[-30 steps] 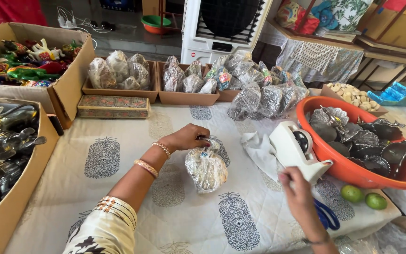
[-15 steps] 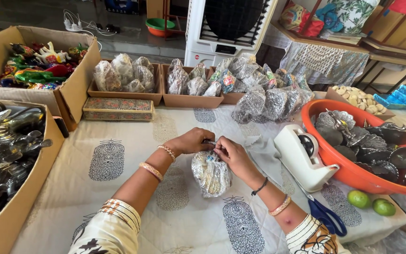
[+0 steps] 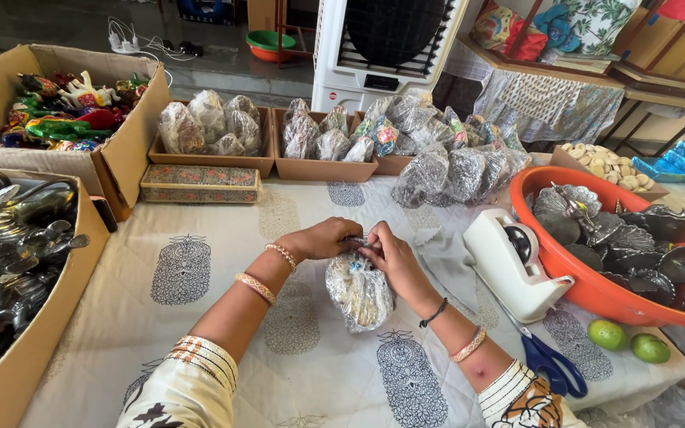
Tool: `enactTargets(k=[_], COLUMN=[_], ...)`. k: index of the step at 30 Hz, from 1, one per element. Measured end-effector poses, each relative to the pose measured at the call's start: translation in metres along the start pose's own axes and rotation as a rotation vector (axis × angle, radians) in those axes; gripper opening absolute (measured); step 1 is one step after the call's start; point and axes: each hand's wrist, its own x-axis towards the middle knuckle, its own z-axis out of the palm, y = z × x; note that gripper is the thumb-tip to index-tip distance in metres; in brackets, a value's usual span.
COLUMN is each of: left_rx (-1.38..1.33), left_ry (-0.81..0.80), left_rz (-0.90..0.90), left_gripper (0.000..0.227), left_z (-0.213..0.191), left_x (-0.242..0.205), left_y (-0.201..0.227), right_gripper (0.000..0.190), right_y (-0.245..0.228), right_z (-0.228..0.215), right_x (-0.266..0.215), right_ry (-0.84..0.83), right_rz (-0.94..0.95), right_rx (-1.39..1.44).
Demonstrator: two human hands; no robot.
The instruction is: Wrapping small decorative ornaments in bubble wrap and securing them with tape for storage or shipping.
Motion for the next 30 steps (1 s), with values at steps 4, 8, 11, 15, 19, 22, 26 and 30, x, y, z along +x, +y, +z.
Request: enactTargets(k=[4, 8, 11, 15, 19, 22, 26, 30], left_rx=[0.018, 0.007, -0.035, -0.249, -0.071, -0.023, -0.057, -0.053], left_ry=[0.003, -0.015, -0.071, -0.082, -0.072, -0.040, -0.008, -0.012], left_rz=[0.041, 0.033, -0.051, -0.209, -0.216, -0.154, -0.098, -0.106], left_gripper=[0.020, 0.024, 0.029, 0.032, 0.029, 0.023, 0.021, 0.018], left_z=[0.006, 0.005, 0.001, -0.003, -0.013, -0.004, -0.003, -0.008], left_x=[0.004, 0.004, 0.002, 0.000, -0.004, -0.001, -0.001, -0.004], left_y=[-0.013, -0.015, -0.018, -0.010, 0.014, -0.006, -0.006, 0.009], right_gripper=[0.028, 0.028, 0.028, 0.028, 0.028, 0.028, 0.027, 0.032], right_y=[0.003, 0.001, -0.002, -0.002, 0.003, 0.000, 0.012, 0.037], right_z=[0.001, 0.002, 0.001, 0.000, 0.001, -0.002, -0.007, -0.008], right_x=[-0.001, 0.001, 0.000, 0.000, -0.001, 0.001, 0.007, 0.007], right_ry=[-0.019, -0.002, 0.009, -0.004, -0.013, 0.001, -0.042, -0.026], right_rz=[0.007, -0.034, -0.063, -0.005, 0.063, 0.053, 0.157, 0.164], right_rx=[0.023, -0.039, -0.071, -0.041, -0.077, -0.027, 0.025, -0.111])
